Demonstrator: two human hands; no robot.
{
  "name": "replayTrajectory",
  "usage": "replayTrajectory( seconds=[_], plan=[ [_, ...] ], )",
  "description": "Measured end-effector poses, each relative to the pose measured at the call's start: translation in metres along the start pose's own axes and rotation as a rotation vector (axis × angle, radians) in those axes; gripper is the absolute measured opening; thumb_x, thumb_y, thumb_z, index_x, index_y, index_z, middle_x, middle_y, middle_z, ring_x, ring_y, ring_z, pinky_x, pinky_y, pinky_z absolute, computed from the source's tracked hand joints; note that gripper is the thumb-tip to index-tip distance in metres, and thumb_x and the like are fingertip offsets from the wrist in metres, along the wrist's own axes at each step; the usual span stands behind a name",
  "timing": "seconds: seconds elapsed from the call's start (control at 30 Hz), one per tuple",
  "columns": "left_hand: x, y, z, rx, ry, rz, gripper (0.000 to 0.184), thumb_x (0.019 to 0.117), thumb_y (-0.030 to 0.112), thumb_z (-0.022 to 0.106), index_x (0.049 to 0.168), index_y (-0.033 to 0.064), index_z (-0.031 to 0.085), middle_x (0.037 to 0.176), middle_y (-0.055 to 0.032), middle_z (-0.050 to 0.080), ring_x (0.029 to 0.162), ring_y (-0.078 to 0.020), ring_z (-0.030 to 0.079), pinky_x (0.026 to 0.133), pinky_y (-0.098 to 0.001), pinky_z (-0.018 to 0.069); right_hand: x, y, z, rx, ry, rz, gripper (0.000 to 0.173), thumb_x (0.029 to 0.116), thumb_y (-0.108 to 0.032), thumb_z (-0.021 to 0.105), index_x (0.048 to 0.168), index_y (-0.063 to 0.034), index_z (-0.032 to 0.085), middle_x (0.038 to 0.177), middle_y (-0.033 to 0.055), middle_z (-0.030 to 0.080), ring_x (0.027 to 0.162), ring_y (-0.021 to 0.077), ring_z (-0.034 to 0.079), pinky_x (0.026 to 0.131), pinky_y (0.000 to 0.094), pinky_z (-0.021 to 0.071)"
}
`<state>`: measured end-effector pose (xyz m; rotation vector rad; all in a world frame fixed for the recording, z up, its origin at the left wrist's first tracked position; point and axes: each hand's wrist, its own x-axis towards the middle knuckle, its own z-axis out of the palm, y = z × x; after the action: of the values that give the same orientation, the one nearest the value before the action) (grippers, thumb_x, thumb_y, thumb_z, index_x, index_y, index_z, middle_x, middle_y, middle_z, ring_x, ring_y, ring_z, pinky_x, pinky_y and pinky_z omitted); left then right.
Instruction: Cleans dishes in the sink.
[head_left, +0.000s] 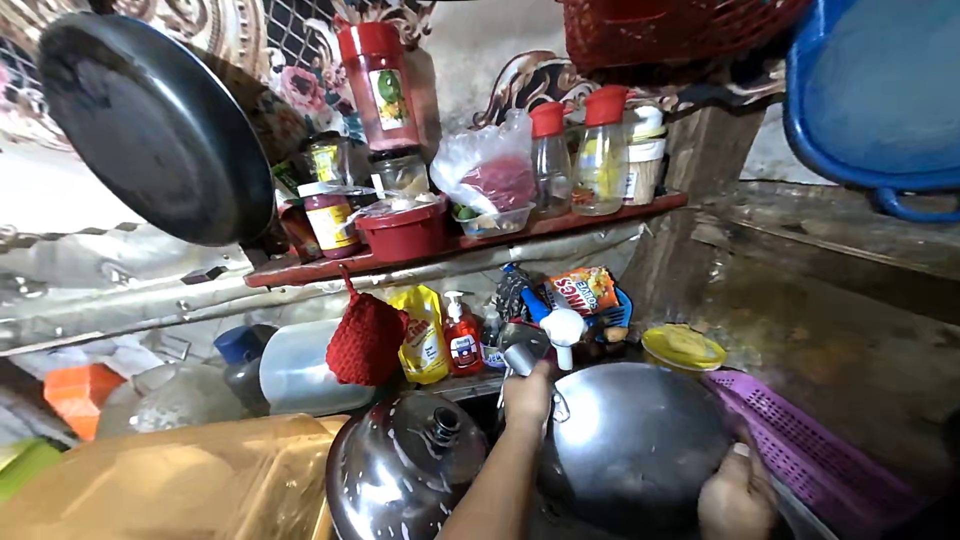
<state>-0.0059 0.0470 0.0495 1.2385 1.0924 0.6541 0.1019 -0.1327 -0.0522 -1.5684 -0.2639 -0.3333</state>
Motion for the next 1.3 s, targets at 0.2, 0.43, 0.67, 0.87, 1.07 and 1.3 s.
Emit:
replayTrajectory(
  seconds=[0.2,0.43,0.67,0.87,1.07,1.3],
  plan=[
    [0.017,-0.012,0.012,0.050,-0.092,0.066,0.033,0.0952,0.035,0.069,0.101,0.0034,0.068,0.085,-0.0109,0.065,0.077,-0.0230,0.063,0.073,-0.0468,0.0531,-0.021,-0.013,-0.008,-0.305,-0.118,-0.501,0.072,0.1011,-0.035,0.049,0.151,0.0161,0.036,0.156,0.0382,0.035,0.149,0.0483,0.033,0.125,0.0504,0.0244],
    [0.025,-0.026,0.016,-0.087,-0.288,0.217,0.015,0.0910,0.015,0.067,0.095,0.0012,0.065,0.082,-0.0069,0.062,0.073,-0.0148,0.058,0.070,-0.0369,0.0512,-0.004,-0.089,-0.023,-0.612,-0.388,-0.472,0.067,0.0834,-0.043,0.076,0.133,0.0007,0.065,0.131,0.0353,0.058,0.120,0.0566,0.054,0.103,0.0698,0.0382],
    [0.010,-0.013,0.024,0.195,-0.135,0.110,0.037,0.0893,0.033,0.079,0.111,0.0049,0.072,0.105,-0.0162,0.071,0.101,-0.0289,0.067,0.091,-0.0525,0.0526,-0.012,-0.128,-0.022,-0.657,-0.792,-0.227,0.044,0.0873,-0.035,0.080,0.095,0.0072,0.069,0.102,0.0278,0.067,0.096,0.0430,0.066,0.084,0.0603,0.0508],
    [0.000,-0.021,0.002,0.087,-0.146,-0.183,0.047,0.0911,0.024,0.077,0.129,0.0011,0.062,0.123,-0.0213,0.064,0.114,-0.0329,0.062,0.097,-0.0524,0.0495,-0.029,-0.122,-0.009,-0.651,-1.171,-0.227,0.028,0.0921,-0.022,0.074,0.089,0.0058,0.069,0.093,0.0241,0.067,0.088,0.0395,0.066,0.081,0.0579,0.0520],
    [-0.021,-0.039,-0.012,0.077,0.016,-0.027,0.040,0.0870,0.028,0.082,0.117,0.0053,0.069,0.108,-0.0166,0.070,0.103,-0.0294,0.067,0.091,-0.0525,0.0528,0.000,-0.098,0.014,-0.376,-1.395,0.083,0.032,0.1061,-0.031,0.056,0.100,-0.0028,0.071,0.087,0.0059,0.071,0.076,0.0150,0.069,0.074,0.0351,0.0598],
    [-0.038,-0.041,-0.022,-0.277,0.219,0.044,0.028,0.0905,0.019,0.079,0.108,-0.0002,0.069,0.095,-0.0147,0.071,0.086,-0.0226,0.069,0.079,-0.0429,0.0569,0.025,-0.102,0.105,-0.464,-1.267,0.390,0.030,0.1090,-0.024,0.051,0.128,-0.0028,0.060,0.102,0.0119,0.066,0.081,0.0183,0.067,0.075,0.0365,0.0573]
  ],
)
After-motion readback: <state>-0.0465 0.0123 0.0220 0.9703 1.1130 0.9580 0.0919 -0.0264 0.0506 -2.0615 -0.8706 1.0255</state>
